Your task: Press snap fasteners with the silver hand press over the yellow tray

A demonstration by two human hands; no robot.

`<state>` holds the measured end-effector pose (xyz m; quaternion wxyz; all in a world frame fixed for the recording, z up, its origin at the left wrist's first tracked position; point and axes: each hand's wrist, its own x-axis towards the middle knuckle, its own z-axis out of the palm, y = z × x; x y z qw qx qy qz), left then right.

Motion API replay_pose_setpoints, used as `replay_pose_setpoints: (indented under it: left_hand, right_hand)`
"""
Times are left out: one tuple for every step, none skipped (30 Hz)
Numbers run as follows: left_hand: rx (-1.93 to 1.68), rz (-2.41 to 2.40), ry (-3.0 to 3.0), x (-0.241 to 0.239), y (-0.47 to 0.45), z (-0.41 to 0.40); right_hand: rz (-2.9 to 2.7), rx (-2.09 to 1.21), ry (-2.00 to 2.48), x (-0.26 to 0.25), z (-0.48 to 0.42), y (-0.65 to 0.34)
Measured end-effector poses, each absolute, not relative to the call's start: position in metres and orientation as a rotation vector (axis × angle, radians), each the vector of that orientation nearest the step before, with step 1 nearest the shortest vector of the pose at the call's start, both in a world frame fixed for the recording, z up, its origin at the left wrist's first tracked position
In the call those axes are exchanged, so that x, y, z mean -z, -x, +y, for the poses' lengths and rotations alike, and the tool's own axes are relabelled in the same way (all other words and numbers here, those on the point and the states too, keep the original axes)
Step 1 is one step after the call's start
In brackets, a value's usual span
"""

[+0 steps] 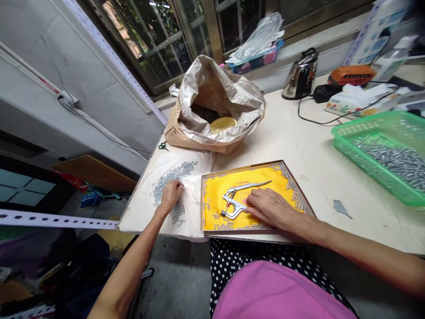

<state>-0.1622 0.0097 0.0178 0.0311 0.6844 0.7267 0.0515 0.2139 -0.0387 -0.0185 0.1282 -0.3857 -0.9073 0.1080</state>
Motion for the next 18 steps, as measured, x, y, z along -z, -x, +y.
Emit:
replay_pose_setpoints:
  left_hand:
    - [-0.332,2.185,-1.990,-0.020,0.151,0.007]
    - [-0.493,2.099,-1.856,-0.021,0.139,0.002]
    - [-0.611,1.985,-1.736,-0.023,0.124,-0.003]
    - [-0.678,1.874,-1.649,-0.024,0.110,-0.009]
    - [-0.716,1.788,-1.594,-0.024,0.095,-0.015]
    - [-0.746,1.734,-1.558,-0.025,0.082,-0.021]
    - [-0.761,1.703,-1.526,-0.025,0.070,-0.026]
    - [-0.767,1.677,-1.496,-0.025,0.059,-0.031]
    - [-0.766,1.652,-1.467,-0.025,0.051,-0.034]
    - [-0.754,1.624,-1.439,-0.024,0.043,-0.037]
    - [-0.732,1.594,-1.415,-0.022,0.037,-0.038]
    - [-0.703,1.567,-1.400,-0.020,0.031,-0.039]
    - [-0.671,1.552,-1.399,-0.017,0.025,-0.039]
    - [-0.634,1.552,-1.421,-0.013,0.020,-0.038]
    - [-0.592,1.560,-1.468,-0.010,0.014,-0.038]
    - [-0.547,1.576,-1.542,-0.007,0.009,-0.037]
    - [-0.498,1.596,-1.637,-0.004,0.003,-0.036]
    - [-0.445,1.622,-1.747,-0.002,-0.002,-0.035]
  right_hand:
    - [-2.659,-0.377,1.134,0.019,-0.043,-0.209]
    - [-2.682,-0.424,1.155,0.020,-0.045,-0.206]
    - [-2.705,-0.460,1.177,0.021,-0.046,-0.204]
    - [-2.725,-0.488,1.191,0.022,-0.046,-0.203]
    - [-2.740,-0.503,1.192,0.024,-0.044,-0.204]
    - [-2.750,-0.498,1.179,0.025,-0.043,-0.207]
    - [-2.756,-0.472,1.149,0.027,-0.041,-0.210]
    - [-2.757,-0.432,1.113,0.028,-0.039,-0.215]
    - [-2.752,-0.386,1.078,0.029,-0.037,-0.221]
    - [-2.742,-0.339,1.054,0.030,-0.035,-0.227]
    - [-2.731,-0.297,1.049,0.032,-0.033,-0.232]
    - [-2.722,-0.264,1.065,0.032,-0.031,-0.238]
    - [-2.718,-0.243,1.097,0.033,-0.029,-0.242]
    - [-2.722,-0.233,1.134,0.034,-0.027,-0.245]
    - [-2.732,-0.234,1.173,0.034,-0.024,-0.248]
    - [-2.746,-0.242,1.208,0.033,-0.022,-0.249]
    - [-2.760,-0.255,1.241,0.032,-0.020,-0.249]
    - [-2.772,-0.269,1.272,0.031,-0.018,-0.249]
